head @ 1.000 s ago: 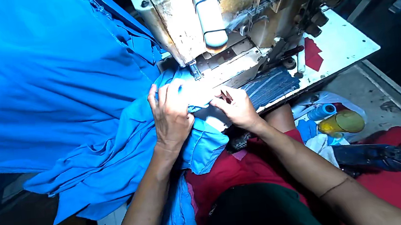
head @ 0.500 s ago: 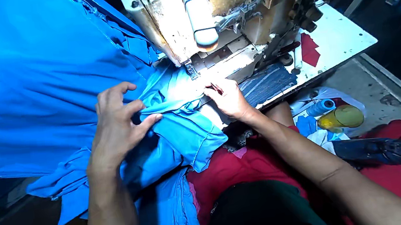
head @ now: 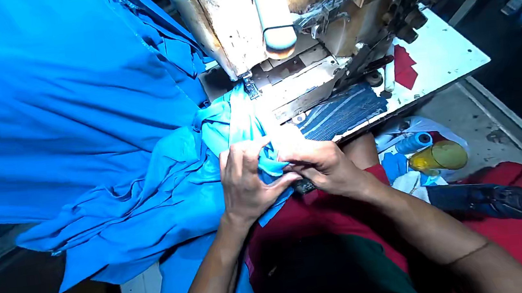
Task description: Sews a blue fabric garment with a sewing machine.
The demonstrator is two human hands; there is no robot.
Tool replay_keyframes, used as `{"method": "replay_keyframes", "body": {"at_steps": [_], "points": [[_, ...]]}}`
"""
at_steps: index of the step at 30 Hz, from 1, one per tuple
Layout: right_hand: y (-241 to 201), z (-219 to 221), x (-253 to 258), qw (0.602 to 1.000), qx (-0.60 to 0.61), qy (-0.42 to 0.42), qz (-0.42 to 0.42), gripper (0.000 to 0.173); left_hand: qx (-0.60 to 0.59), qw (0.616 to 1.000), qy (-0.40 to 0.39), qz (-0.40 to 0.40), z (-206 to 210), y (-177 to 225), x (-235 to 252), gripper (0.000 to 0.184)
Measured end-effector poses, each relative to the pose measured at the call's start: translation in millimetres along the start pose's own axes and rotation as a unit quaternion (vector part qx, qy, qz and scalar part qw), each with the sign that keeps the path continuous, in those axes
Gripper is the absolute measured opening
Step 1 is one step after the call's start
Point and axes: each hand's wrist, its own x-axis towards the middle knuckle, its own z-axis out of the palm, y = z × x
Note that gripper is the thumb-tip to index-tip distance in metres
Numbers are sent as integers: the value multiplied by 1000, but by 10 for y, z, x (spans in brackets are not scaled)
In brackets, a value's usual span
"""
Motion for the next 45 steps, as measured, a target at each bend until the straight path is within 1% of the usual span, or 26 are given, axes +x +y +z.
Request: {"method": "replay_keyframes", "body": {"at_steps": [1, 2, 4, 6, 8, 10, 13, 15, 18, 22, 26, 31, 35, 40, 45], "points": [[-9, 9, -27, 1000, -2, 13, 6, 15, 49, 999, -21, 13, 83, -43, -39, 79], [-13, 13, -50, 1000, -3, 26, 11, 15, 87, 995, -45, 26, 131, -94, -72, 72], [-9, 1, -86, 999, 0, 43, 27, 13, 132, 987, -82, 31, 125, -173, -119, 46], [5, -2, -123, 997, 21, 51, 46, 11, 152, 983, -98, 13, 9, -191, -147, 21], [27, 13, -156, 995, 49, 58, 57, 11, 149, 983, -109, 7, -147, -177, -145, 13], [44, 33, -181, 993, 71, 65, 66, 11, 113, 986, -120, 35, -271, -185, -133, 8], [61, 54, -188, 990, 90, 76, 74, 11, 61, 982, -144, 106, -346, -263, -79, 13], [65, 63, -172, 988, 97, 85, 85, 10, 69, 977, -158, 126, -364, -310, 2, 17], [84, 66, -115, 984, 93, 105, 114, 9, 104, 969, -174, 140, -403, -311, 166, 18], [176, 95, 37, 977, 91, 134, 139, 6, 143, 958, -196, 152, -462, -313, 412, 18], [313, 121, 246, 981, 69, 143, 113, 5, 173, 952, -191, 163, -481, -425, 619, 23], [346, 141, 427, 981, 49, 144, 119, 5, 193, 952, -177, 157, -478, -591, 827, 17], [338, 147, 460, 981, 32, 146, 123, 12, 186, 957, -163, 150, -477, -647, 873, 21], [358, 163, 468, 983, 26, 148, 106, 10, 171, 962, -157, 146, -450, -691, 857, 22], [372, 159, 498, 985, 16, 149, 90, 11, 176, 961, -156, 145, -438, -746, 890, 21]]}}
